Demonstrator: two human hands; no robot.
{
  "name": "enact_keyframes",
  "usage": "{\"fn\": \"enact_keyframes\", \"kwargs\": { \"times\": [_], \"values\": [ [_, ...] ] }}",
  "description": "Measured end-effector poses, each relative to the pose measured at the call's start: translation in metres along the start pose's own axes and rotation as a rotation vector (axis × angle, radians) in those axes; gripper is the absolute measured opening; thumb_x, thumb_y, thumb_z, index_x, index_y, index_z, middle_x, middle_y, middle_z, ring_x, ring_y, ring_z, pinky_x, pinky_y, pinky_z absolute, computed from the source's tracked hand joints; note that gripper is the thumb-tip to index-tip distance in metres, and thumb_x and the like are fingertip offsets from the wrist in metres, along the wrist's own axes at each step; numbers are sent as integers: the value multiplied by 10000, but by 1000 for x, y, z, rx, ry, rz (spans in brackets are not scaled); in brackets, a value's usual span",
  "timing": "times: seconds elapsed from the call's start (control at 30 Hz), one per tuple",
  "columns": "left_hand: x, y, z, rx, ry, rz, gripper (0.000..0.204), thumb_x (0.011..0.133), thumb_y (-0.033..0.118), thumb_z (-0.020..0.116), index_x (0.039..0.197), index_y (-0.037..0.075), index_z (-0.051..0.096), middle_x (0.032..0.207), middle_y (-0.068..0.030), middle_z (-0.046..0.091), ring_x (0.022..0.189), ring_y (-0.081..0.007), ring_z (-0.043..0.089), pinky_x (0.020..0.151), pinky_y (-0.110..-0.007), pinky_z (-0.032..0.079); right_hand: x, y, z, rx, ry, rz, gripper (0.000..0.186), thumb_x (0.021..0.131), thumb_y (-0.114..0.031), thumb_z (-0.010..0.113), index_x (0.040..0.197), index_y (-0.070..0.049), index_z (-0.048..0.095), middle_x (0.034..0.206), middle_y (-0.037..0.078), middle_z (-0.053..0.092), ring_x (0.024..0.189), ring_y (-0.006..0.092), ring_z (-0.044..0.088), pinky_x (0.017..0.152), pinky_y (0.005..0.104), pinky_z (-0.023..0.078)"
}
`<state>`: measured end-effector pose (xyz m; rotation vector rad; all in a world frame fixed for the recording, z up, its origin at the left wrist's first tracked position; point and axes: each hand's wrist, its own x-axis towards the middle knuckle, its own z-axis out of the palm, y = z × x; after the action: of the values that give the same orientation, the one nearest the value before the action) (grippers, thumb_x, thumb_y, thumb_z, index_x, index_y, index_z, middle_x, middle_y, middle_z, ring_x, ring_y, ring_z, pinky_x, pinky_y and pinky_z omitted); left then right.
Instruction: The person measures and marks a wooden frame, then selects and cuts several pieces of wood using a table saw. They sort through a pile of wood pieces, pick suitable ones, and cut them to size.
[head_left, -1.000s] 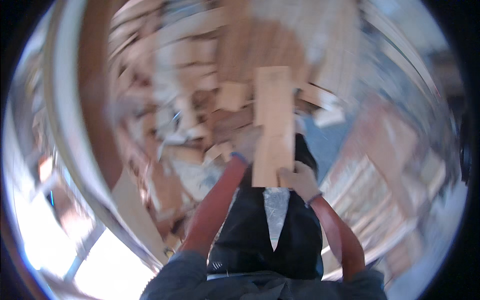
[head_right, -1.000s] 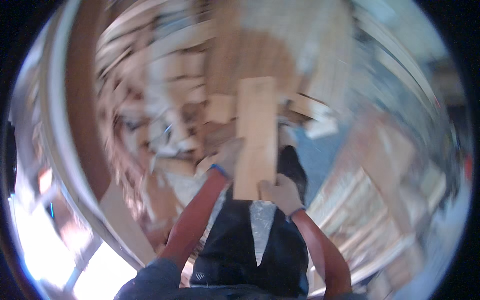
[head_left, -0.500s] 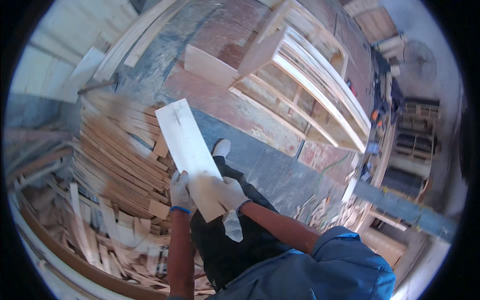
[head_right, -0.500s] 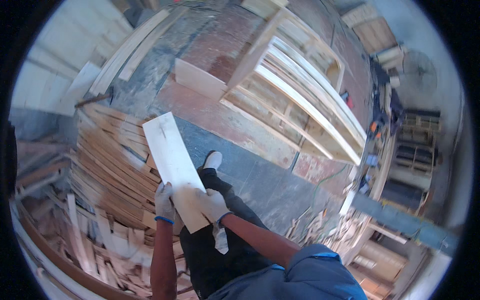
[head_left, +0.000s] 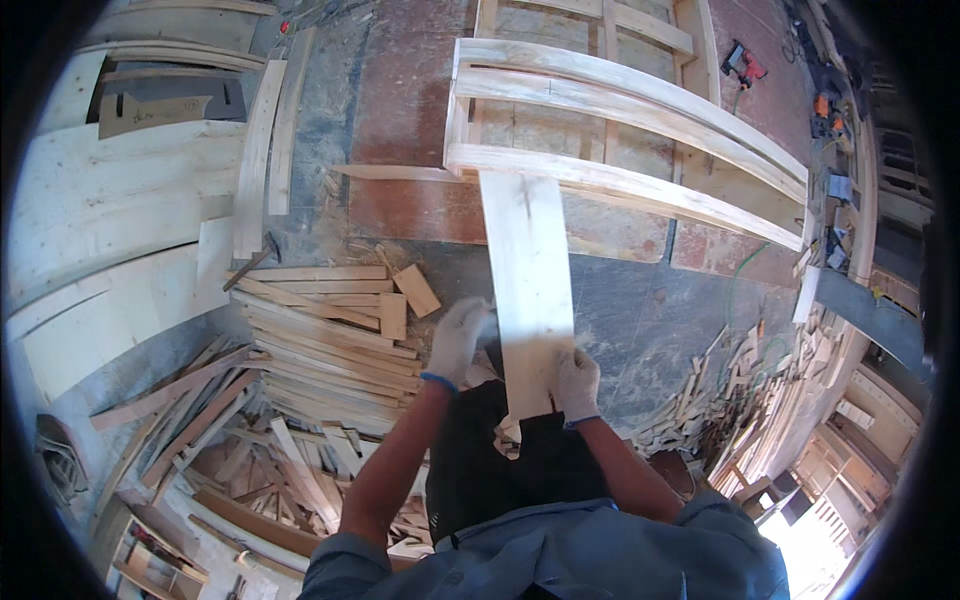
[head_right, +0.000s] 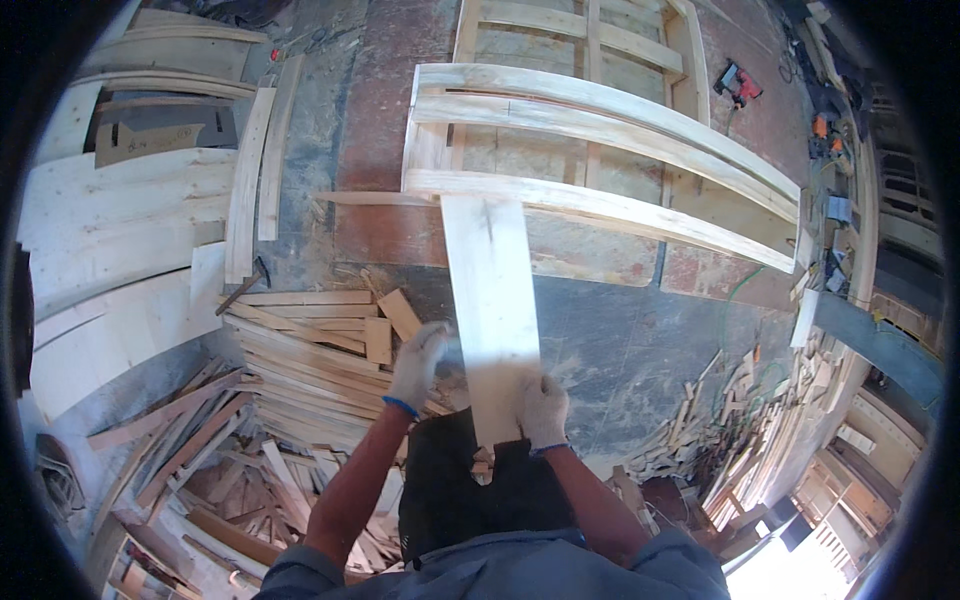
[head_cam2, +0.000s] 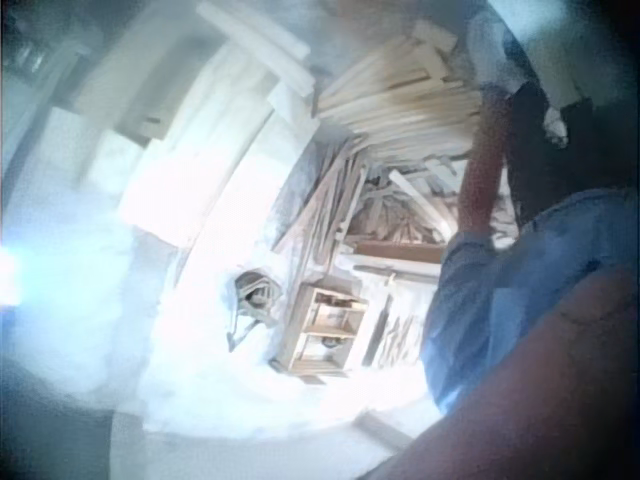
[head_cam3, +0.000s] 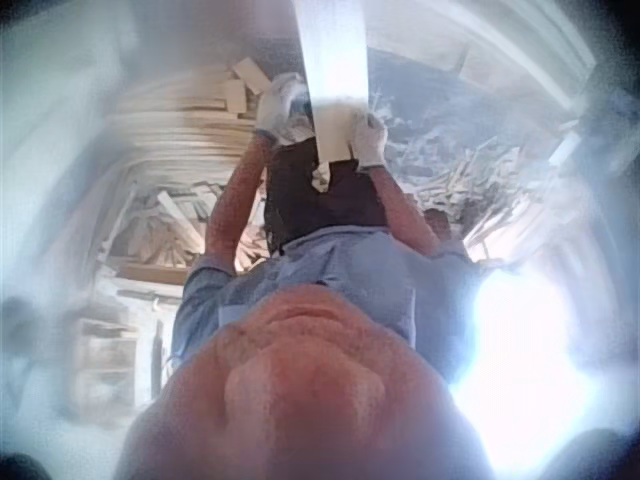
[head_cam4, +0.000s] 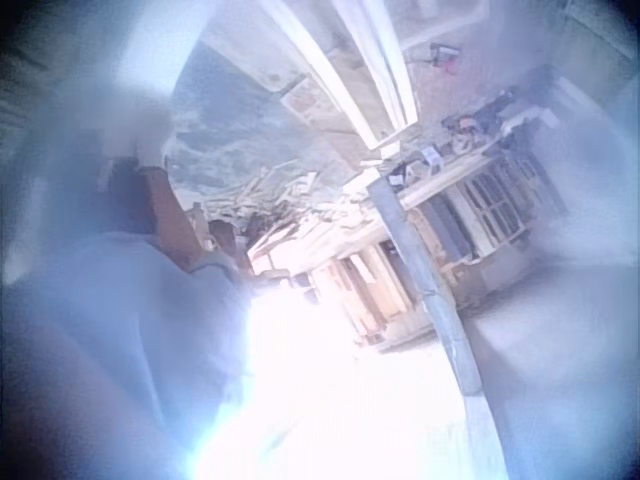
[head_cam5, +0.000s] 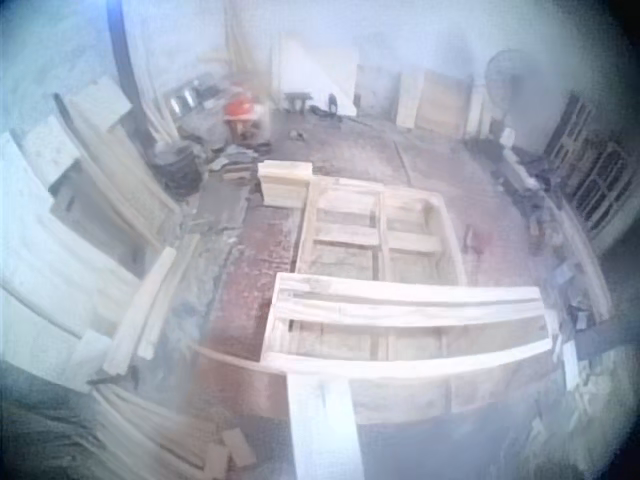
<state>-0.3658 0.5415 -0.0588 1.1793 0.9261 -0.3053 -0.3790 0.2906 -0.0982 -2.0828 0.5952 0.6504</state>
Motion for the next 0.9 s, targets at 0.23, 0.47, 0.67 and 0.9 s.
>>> {"fn": "enact_keyframes", "kwargs": {
  "times": [0.23,0.47,0.67,0.9],
  "values": [
    [102,166,-29,308,59,390,372,1024,308,574,1210,-14,597,1141,-152,692,1009,-197,695,872,-313,566,57,-99,15,219,-11,-53,375,927,-288,688,747,35,624,630,51,541,633,116,467,590,346,408],
    [241,290,-29,630,20,944,363,987,258,571,1194,-30,649,1145,-157,709,1123,-224,667,955,-310,513,86,-162,40,424,-33,68,371,924,-224,715,654,-35,544,572,-26,471,559,53,396,507,292,354],
    [305,341,36,1040,-76,942,445,983,377,401,978,7,648,962,-236,683,977,-457,598,871,-490,448,85,-177,45,375,35,34,356,939,-213,704,666,-52,542,595,-70,446,571,37,381,504,268,321],
    [328,335,55,976,-240,554,553,957,472,477,1087,2,737,1091,-72,740,1026,-174,636,951,-309,442,71,-218,58,530,65,190,312,938,-197,707,698,-59,564,599,-68,461,543,40,387,488,258,309]
  ]
}}
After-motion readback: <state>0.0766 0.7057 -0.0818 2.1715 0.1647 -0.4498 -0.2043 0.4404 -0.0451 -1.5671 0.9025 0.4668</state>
